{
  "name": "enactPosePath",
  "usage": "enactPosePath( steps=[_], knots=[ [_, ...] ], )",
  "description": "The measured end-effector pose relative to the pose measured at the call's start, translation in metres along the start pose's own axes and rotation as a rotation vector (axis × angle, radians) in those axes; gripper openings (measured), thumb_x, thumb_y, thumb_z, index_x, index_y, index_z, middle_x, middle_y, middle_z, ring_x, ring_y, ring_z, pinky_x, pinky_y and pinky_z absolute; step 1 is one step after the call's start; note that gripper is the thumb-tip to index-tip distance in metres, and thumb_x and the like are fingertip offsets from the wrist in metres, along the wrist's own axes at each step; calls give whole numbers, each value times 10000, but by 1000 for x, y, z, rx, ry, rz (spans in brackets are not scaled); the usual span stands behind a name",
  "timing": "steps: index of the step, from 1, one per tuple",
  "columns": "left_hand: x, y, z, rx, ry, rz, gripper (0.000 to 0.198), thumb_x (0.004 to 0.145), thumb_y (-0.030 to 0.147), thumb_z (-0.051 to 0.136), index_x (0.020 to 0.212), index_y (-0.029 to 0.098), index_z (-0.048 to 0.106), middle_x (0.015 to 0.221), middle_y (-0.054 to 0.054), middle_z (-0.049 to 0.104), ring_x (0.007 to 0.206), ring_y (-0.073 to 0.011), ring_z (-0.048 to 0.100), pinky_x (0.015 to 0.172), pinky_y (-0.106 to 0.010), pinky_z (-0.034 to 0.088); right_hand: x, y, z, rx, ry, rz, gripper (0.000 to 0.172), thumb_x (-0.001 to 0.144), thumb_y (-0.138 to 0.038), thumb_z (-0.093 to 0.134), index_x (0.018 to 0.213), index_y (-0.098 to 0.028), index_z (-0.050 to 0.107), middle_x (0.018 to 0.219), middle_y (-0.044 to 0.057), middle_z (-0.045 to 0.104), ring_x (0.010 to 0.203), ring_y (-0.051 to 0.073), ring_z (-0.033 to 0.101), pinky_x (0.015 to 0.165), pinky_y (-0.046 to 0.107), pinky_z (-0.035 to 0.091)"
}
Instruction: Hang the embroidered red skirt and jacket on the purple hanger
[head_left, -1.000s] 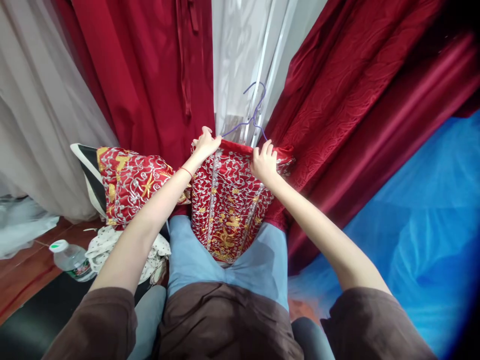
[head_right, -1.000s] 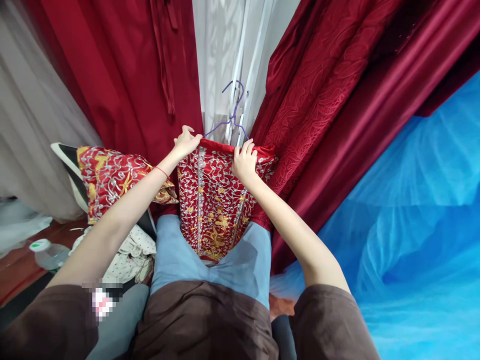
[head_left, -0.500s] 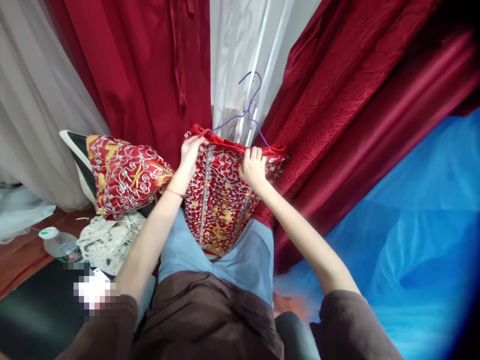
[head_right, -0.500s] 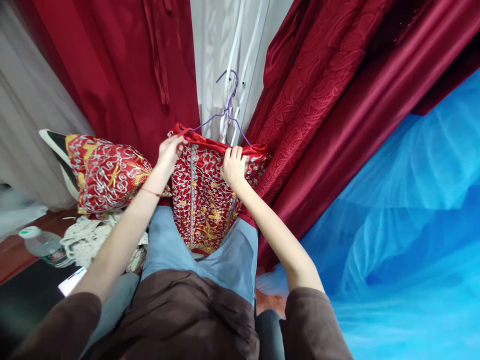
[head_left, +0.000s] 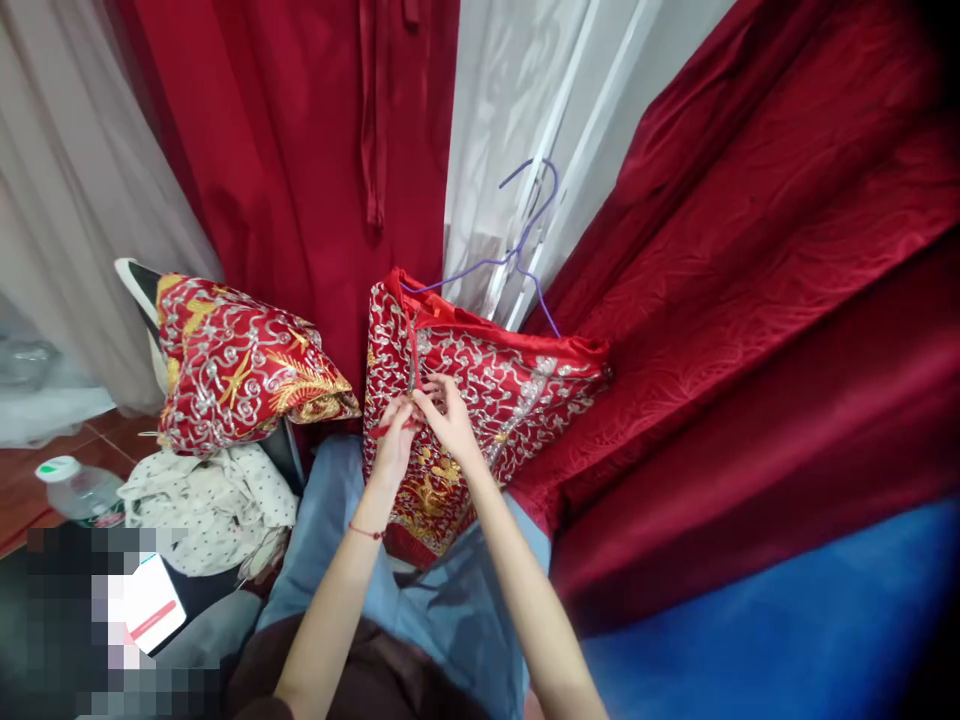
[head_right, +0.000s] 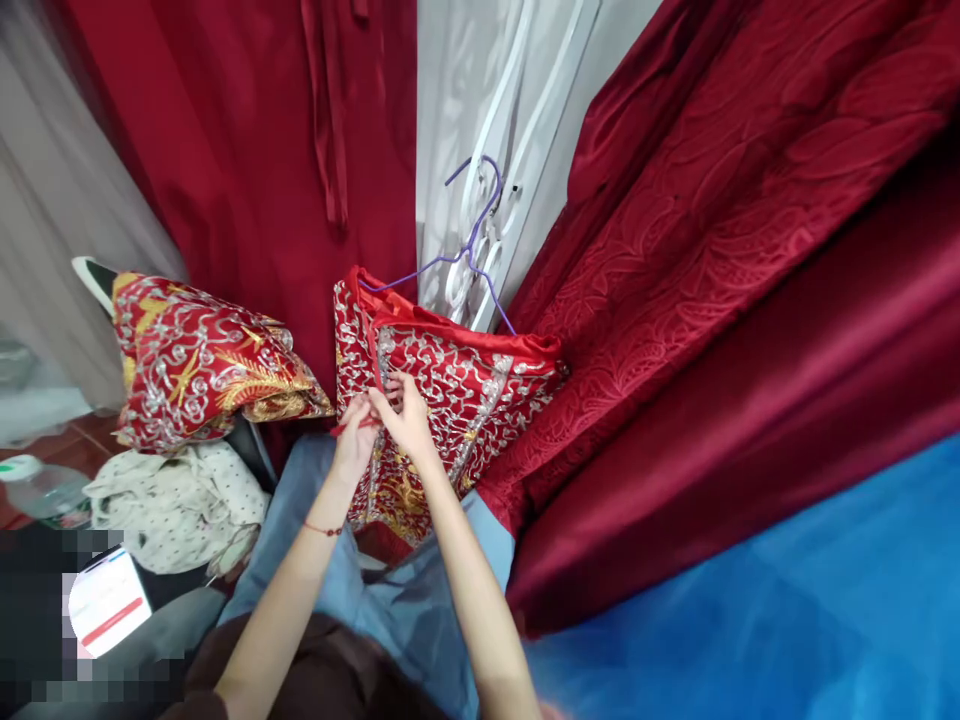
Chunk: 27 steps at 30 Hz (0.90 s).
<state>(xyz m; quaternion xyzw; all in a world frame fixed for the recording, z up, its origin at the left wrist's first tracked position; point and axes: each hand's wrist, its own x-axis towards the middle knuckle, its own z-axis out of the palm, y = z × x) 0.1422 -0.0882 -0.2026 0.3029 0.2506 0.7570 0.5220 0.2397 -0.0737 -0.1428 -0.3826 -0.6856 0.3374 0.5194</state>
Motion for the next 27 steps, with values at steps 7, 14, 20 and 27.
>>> enactPosePath(
  steps=[7, 14, 20, 27],
  knots=[
    [-19, -16, -29, 142, 39, -81, 278, 709, 433, 769, 782, 192, 649, 828, -13, 614, 822, -149, 595, 822, -267, 502, 8, 16, 25, 527, -92, 169, 292, 867, -467, 650, 1008, -236, 541, 801, -15, 661, 687, 142, 648, 734, 305, 548],
    [-12, 10, -37, 358, 174, -99, 286, 802, 495, 675, 901, 227, 679, 1012, -53, 703, 1072, -222, 651, 1015, -343, 478, -4, 12, 60, 639, 175, 222, 278, 913, -456, 624, 1054, -250, 500, 819, -23, 653, 625, 120, 587, 613, 258, 475],
    [-2, 32, -9, 515, 99, -16, 193, 894, 448, 604, 1043, 340, 662, 1143, -8, 699, 1126, -205, 655, 975, -309, 509, -13, 10, 61, 783, 287, 183, 192, 896, -349, 678, 943, -264, 512, 754, -63, 557, 604, 89, 510, 563, 210, 402],
    [-18, 19, -7, 466, 9, -113, 329, 864, 502, 651, 1088, 270, 714, 1188, -65, 718, 1122, -246, 670, 968, -335, 532, -44, 13, 34, 649, 152, 284, 170, 908, -377, 662, 974, -247, 576, 797, -23, 589, 677, 124, 574, 683, 260, 498]
  ],
)
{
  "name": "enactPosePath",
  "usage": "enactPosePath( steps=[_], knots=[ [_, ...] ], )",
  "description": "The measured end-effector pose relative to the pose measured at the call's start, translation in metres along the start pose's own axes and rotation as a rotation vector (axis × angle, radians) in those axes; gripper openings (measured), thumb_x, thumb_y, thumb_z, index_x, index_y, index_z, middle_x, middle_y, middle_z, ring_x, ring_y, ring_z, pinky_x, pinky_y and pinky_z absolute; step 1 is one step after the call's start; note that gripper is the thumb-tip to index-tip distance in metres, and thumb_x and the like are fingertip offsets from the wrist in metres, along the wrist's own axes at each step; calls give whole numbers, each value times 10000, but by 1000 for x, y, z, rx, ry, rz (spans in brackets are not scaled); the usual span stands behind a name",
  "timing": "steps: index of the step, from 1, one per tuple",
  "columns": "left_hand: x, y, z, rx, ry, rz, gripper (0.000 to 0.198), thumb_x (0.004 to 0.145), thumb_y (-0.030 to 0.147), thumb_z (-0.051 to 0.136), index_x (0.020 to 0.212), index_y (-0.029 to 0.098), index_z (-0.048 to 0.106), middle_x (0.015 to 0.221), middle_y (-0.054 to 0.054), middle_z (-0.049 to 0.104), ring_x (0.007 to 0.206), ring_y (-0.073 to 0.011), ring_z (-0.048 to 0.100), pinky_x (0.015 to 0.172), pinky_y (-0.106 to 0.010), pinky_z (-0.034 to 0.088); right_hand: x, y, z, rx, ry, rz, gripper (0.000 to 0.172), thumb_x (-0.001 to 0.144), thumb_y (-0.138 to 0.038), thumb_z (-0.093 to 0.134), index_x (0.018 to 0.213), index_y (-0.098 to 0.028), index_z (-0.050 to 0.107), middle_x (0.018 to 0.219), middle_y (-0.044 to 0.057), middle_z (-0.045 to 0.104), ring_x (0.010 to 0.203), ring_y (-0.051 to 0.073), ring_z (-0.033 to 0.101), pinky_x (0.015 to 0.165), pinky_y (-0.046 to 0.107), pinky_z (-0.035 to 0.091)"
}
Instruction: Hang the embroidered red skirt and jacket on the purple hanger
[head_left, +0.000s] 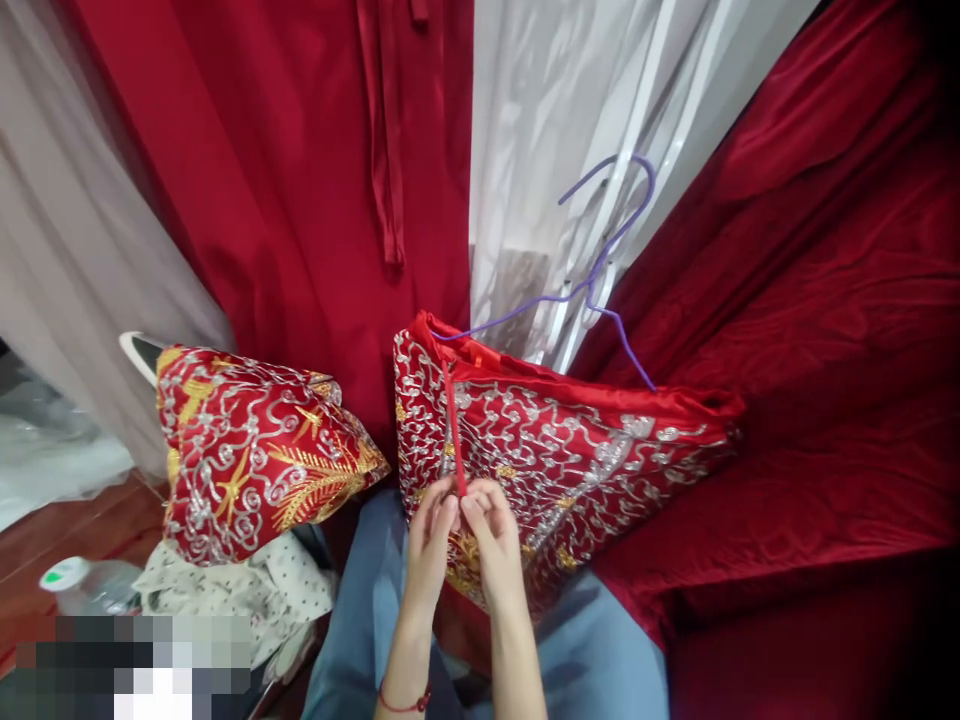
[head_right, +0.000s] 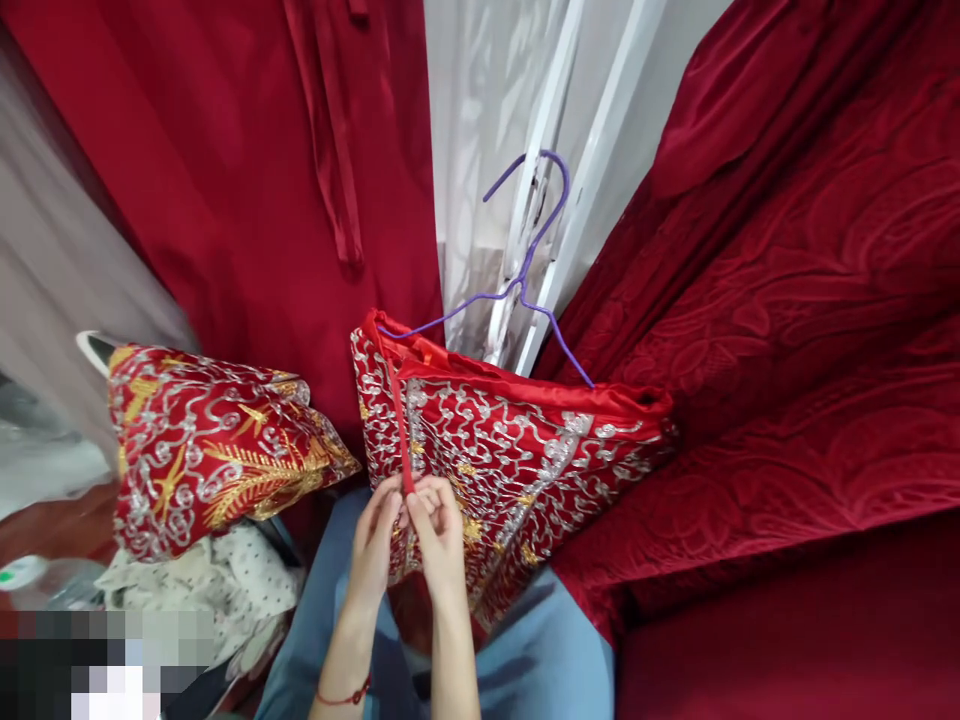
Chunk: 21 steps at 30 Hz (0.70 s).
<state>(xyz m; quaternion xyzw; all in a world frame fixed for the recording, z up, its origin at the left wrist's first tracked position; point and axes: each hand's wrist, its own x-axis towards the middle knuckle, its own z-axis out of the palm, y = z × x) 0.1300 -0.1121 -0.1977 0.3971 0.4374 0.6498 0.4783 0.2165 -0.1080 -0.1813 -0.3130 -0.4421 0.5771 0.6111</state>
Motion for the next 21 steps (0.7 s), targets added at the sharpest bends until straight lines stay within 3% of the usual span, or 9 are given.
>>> enactPosePath(
  steps=[4, 8, 10, 16, 21],
  knots=[
    [-3, -4, 3, -16, -1, -54, 256, 836, 467, 699, 985, 262, 736, 1111, -57, 745, 1022, -228, 699, 925, -322, 550, -9, 9, -4, -76, -17, 17, 186, 884, -412, 681, 943, -251, 609, 898, 5, 616, 790, 139, 601, 772, 264, 520],
    [0, -7, -6, -8, 81, -66, 268, 806, 479, 728, 949, 253, 738, 1007, -53, 762, 762, -181, 691, 692, -280, 565, -10, 19, -5, -68, -70, 85, 219, 869, -428, 691, 903, -251, 569, 835, -11, 573, 755, 140, 574, 691, 248, 507],
    [1, -9, -14, 27, 71, -68, 264, 812, 480, 725, 959, 262, 746, 1001, -46, 765, 733, -175, 685, 651, -268, 554, -10, 22, -6, -55, -90, 99, 220, 870, -411, 694, 888, -247, 548, 821, -20, 549, 727, 132, 548, 665, 244, 492],
    [1, 1, -38, 235, 73, 41, 245, 883, 445, 659, 1040, 299, 779, 1117, -47, 755, 1062, -228, 696, 954, -320, 539, -11, 26, -9, -242, -153, 47, 171, 905, -363, 661, 838, -225, 586, 750, -30, 535, 705, 127, 501, 689, 250, 431],
    [2, 6, -38, 287, 74, 121, 275, 914, 452, 614, 1098, 330, 778, 1176, -43, 739, 1138, -233, 669, 1013, -322, 508, -11, 19, -9, -495, -178, -64, 234, 946, -345, 596, 754, -215, 626, 884, 24, 581, 872, 172, 556, 802, 281, 441]
  ],
)
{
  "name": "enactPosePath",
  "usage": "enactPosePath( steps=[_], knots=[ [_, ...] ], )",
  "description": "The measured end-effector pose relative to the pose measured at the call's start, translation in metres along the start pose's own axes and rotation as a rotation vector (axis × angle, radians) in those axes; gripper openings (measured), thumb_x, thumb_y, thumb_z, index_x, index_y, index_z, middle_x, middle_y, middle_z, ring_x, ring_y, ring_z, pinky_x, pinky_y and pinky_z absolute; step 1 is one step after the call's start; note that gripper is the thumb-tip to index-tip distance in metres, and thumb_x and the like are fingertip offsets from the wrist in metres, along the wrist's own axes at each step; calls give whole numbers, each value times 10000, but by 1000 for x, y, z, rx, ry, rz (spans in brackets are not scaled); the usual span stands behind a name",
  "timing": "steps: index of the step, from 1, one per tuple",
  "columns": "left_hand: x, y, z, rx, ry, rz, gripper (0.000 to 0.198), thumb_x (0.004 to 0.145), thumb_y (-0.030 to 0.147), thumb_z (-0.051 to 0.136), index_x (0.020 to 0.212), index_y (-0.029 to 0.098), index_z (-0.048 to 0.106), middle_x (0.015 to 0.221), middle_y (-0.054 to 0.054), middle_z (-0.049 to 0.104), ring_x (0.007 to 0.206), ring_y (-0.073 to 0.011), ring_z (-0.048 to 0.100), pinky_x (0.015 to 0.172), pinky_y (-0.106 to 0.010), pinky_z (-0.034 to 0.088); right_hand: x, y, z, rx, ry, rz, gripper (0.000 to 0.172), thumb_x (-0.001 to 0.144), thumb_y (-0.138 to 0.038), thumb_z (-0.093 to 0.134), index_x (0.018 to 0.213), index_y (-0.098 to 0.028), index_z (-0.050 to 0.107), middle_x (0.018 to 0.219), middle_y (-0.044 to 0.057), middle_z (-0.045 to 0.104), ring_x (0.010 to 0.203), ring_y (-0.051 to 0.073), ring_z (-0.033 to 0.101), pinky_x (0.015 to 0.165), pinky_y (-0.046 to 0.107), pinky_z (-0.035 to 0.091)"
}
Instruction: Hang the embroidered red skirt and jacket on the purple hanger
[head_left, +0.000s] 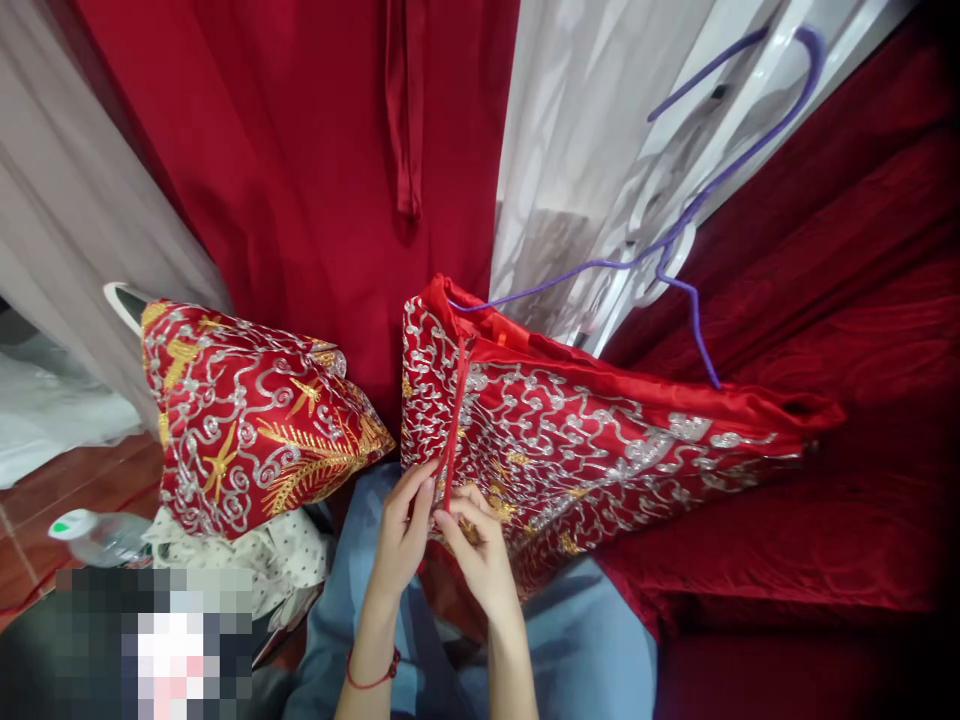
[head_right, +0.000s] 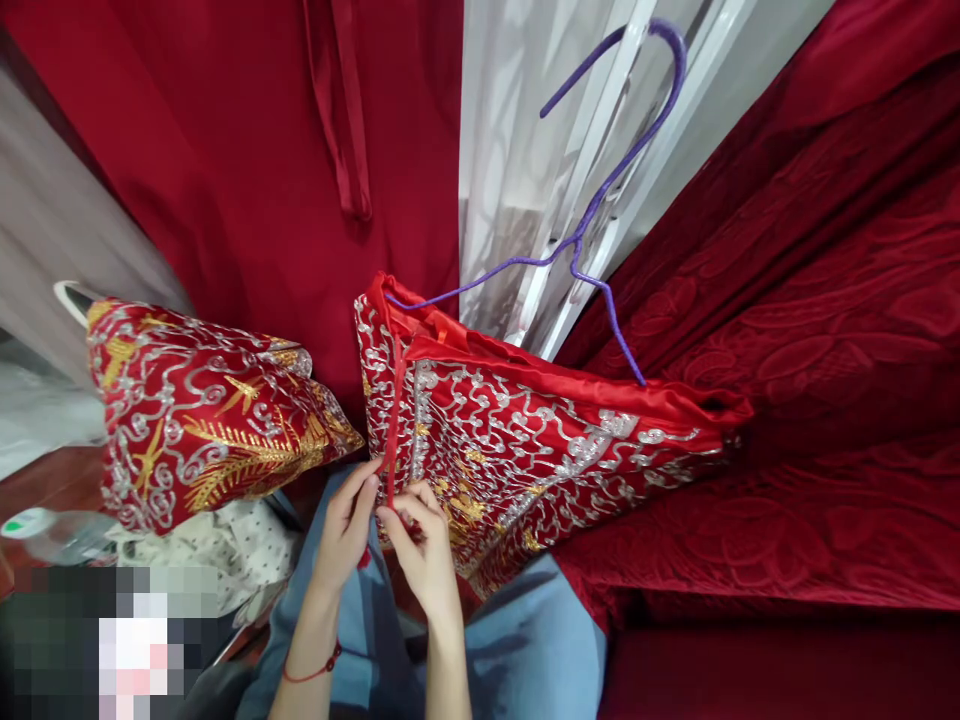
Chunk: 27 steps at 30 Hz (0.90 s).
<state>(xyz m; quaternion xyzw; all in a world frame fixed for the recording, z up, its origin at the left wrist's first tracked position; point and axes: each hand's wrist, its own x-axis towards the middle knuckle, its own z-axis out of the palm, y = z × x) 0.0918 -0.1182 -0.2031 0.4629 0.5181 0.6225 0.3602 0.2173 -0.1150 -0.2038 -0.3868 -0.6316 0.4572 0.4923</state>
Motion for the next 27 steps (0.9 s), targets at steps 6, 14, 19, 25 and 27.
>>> enactPosePath(
  steps=[6, 14, 19, 25, 27],
  knots=[
    [-4, 7, 14, -33, -84, -94, 360, 941, 529, 536, 943, 307, 820, 959, -57, 783, 870, -244, 726, 853, -341, 570, -7, -7, -8, -281, -119, 15, 196, 983, -267, 500, 911, -239, 680, 907, 41, 649, 891, 201, 625, 842, 307, 471],
    [1, 4, 12, -29, -58, -128, 231, 887, 473, 638, 934, 321, 806, 942, -27, 779, 869, -226, 718, 832, -317, 569, -19, -5, -12, -577, -103, 62, 166, 936, -228, 520, 977, -238, 681, 1040, 99, 686, 902, 260, 665, 785, 364, 498],
    [2, 1, 9, 15, 10, -107, 198, 882, 462, 642, 845, 305, 756, 828, -7, 739, 791, -200, 678, 761, -286, 545, -10, -41, -41, -580, -12, -49, 160, 963, -287, 546, 826, -259, 624, 815, 25, 659, 803, 222, 607, 786, 364, 451],
    [-3, 10, 12, 122, -28, -6, 208, 912, 386, 607, 758, 256, 657, 671, 22, 585, 613, -132, 512, 588, -227, 426, 25, -77, -44, -307, 81, -262, 162, 964, -210, 548, 873, -256, 674, 898, 33, 678, 836, 187, 628, 771, 333, 480],
    [-4, 13, 13, 140, -32, 32, 211, 921, 343, 590, 744, 234, 624, 648, 33, 548, 594, -114, 487, 590, -210, 419, 37, -77, -34, -273, 104, -283, 203, 981, -199, 508, 892, -250, 682, 941, 38, 670, 888, 179, 634, 796, 322, 487]
  ],
)
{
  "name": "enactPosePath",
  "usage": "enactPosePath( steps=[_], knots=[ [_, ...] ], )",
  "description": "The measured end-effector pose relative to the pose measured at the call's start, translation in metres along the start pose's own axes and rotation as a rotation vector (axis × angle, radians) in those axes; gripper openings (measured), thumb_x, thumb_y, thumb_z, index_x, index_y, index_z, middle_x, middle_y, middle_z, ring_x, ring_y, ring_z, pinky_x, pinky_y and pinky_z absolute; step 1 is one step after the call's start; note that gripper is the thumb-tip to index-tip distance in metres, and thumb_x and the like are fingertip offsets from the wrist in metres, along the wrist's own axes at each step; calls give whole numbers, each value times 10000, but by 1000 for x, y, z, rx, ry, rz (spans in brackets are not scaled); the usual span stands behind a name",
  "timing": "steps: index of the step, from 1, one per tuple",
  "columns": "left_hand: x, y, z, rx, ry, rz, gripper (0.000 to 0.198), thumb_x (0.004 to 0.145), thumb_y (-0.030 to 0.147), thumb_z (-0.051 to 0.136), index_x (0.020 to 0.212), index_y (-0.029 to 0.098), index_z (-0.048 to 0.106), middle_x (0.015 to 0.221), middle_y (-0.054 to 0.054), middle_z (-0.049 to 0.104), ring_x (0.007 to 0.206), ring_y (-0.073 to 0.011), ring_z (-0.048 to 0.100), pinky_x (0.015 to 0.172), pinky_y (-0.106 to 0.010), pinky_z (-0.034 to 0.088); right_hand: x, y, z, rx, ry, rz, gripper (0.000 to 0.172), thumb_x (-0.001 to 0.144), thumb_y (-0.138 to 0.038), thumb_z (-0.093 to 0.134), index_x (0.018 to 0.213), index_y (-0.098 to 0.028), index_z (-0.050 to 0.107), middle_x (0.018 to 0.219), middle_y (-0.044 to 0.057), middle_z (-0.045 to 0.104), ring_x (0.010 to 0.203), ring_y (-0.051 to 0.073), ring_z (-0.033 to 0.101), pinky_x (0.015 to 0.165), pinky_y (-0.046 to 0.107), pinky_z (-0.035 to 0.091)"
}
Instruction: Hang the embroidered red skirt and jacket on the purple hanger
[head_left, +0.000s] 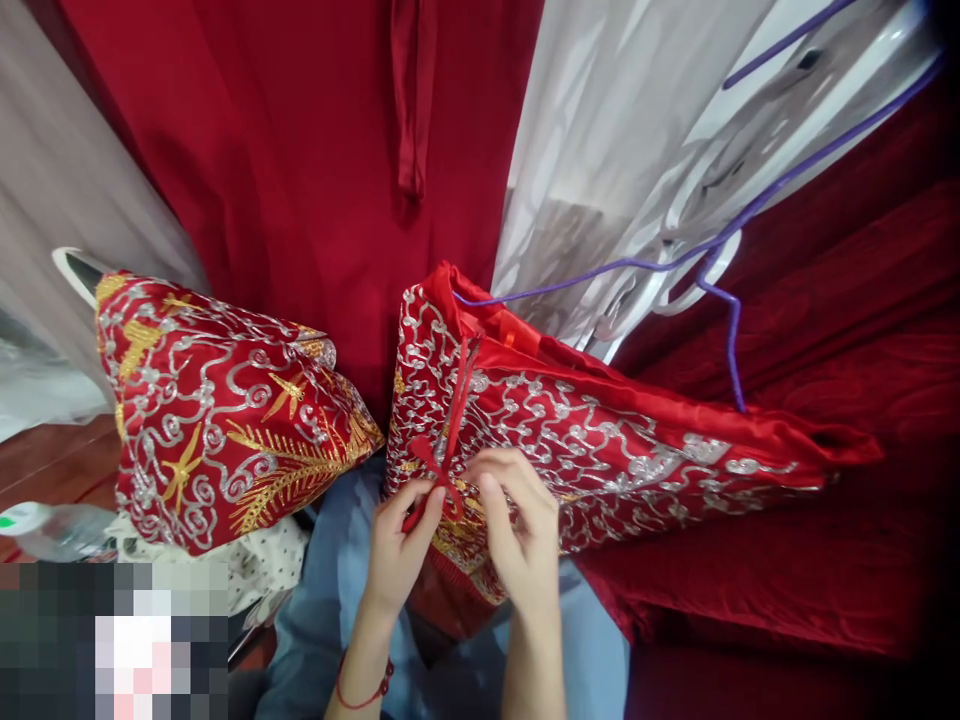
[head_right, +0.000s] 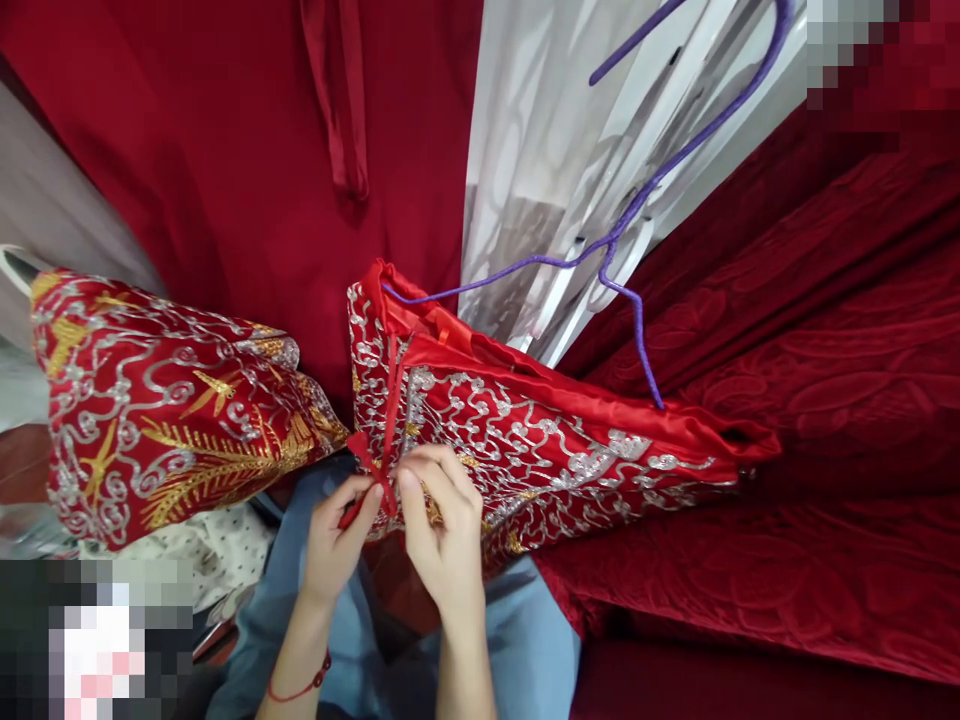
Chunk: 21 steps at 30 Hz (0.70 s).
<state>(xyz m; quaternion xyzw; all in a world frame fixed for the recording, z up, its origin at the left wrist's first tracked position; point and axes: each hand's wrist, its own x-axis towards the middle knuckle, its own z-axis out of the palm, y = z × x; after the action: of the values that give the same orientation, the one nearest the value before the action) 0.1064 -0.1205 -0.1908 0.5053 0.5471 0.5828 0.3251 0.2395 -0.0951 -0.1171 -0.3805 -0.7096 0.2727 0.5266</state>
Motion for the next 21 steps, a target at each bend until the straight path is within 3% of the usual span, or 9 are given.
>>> enactPosePath(
  steps=[5, 7, 9, 13, 17, 21],
  knots=[
    [-2, 4, 0, 36, -6, 107, 168, 915, 208, 547, 755, 188, 595, 643, 45, 563, 569, -81, 519, 572, -165, 426, -4, 14, 25, 57, 22, 83, 121, 948, -225, 594, 1063, -243, 626, 902, 5, 650, 800, 143, 622, 736, 275, 498],
    [-2, 3, -2, 80, 0, 186, 113, 895, 155, 553, 815, 183, 626, 694, 39, 631, 611, -81, 583, 605, -153, 449, -14, 18, 27, 58, 4, 87, 269, 873, -247, 710, 1118, -243, 597, 931, 2, 646, 807, 145, 621, 740, 271, 505],
    [-2, 3, -4, 144, -2, 255, 113, 893, 126, 555, 847, 185, 640, 740, 30, 674, 665, -85, 631, 652, -148, 470, -22, 19, 25, 19, -19, 88, 271, 846, -249, 748, 1079, -240, 607, 936, 2, 643, 836, 148, 622, 770, 271, 503],
    [-1, 3, -3, 288, -42, 331, 156, 928, 138, 559, 790, 182, 617, 721, 17, 674, 664, -89, 639, 671, -159, 472, -29, 13, 11, -83, -73, 165, 24, 943, -232, 630, 967, -230, 632, 910, 1, 663, 844, 141, 634, 780, 258, 487],
    [-1, 4, 1, 326, -61, 385, 93, 941, 141, 575, 884, 185, 634, 797, 5, 712, 703, -87, 664, 720, -167, 482, -28, 9, 0, -163, -28, 161, 45, 964, -219, 592, 963, -225, 637, 936, 15, 681, 872, 155, 644, 810, 278, 483],
    [-3, 7, 2, 359, -58, 414, 97, 944, 139, 570, 873, 184, 620, 759, 7, 689, 668, -89, 645, 677, -174, 473, -23, 11, 5, -4, 19, 88, 33, 939, -214, 626, 945, -233, 652, 1134, 40, 676, 1087, 176, 630, 962, 314, 471]
  ],
)
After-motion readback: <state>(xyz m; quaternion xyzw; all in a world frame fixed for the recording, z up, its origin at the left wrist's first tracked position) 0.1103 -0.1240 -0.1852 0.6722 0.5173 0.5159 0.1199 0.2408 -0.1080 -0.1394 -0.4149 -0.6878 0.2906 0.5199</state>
